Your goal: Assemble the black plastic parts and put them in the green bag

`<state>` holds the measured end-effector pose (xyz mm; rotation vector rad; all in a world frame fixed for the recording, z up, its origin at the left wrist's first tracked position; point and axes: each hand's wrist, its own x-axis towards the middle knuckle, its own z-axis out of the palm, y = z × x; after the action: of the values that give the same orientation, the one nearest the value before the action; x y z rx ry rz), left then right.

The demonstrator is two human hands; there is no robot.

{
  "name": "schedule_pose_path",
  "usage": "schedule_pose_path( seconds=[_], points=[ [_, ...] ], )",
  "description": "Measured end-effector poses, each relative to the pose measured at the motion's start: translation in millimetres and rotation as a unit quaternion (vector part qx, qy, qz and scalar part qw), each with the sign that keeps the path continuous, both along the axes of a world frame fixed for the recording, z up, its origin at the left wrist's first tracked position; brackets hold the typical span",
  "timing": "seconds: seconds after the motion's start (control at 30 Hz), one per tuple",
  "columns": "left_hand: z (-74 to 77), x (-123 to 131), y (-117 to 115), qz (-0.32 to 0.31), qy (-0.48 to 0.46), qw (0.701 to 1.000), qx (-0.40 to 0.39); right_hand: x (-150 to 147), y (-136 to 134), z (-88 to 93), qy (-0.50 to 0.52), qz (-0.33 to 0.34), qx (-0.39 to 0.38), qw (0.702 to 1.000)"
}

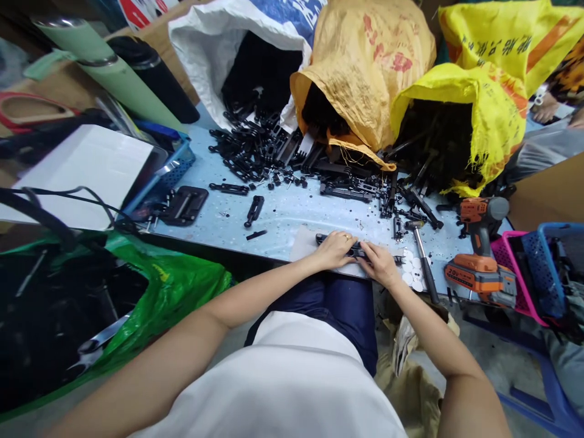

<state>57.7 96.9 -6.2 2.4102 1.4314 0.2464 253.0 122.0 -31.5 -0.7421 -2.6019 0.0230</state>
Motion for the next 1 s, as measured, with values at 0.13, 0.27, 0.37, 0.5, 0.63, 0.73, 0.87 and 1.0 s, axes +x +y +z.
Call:
schedule_pose_path(
  seconds=[0.13, 0.27, 0.37, 0.5, 0.63, 0.73, 0.87, 1.0],
  points=[
    [-2.7, -2.4, -4.1, -0.005, -0.002, 1.000, 0.007, 3.1, 19.7, 5.9, -0.123, 0.069, -0.032, 0.990],
    [-2.4, -1.4, -5.6, 0.026, 0.005, 1.000, 0.001, 4.4, 28.2, 9.9, -0.196, 0.059, -0.041, 0.978],
    [-2.0, 0.8, -5.6, 0.039, 0.005, 0.999, -0.003, 2.1, 32.8, 9.8, -0.207, 0.084, -0.030, 0.974],
    [-1.8, 0.7, -9.0, 0.019, 0.011, 1.000, 0.008, 1.1, 41.5, 12.2, -0.232, 0.159, -0.020, 0.959],
    [0.2, -6.2, -14.5, 0.021, 0.048, 0.998, 0.045, 7.5, 34.8, 17.9, -0.232, 0.041, 0.024, 0.972],
    [2.9, -18.1, -15.4, 0.025, 0.072, 0.996, 0.045, 11.3, 21.5, 23.0, -0.231, -0.016, 0.032, 0.972],
    [6.4, -32.6, -18.7, 0.010, 0.033, 0.997, 0.064, 7.8, 9.6, 34.1, -0.217, -0.006, 0.018, 0.976],
    [4.7, -37.2, -26.3, 0.030, 0.007, 0.995, 0.098, 1.2, 3.7, 47.1, -0.203, -0.014, 0.001, 0.979]
  ],
)
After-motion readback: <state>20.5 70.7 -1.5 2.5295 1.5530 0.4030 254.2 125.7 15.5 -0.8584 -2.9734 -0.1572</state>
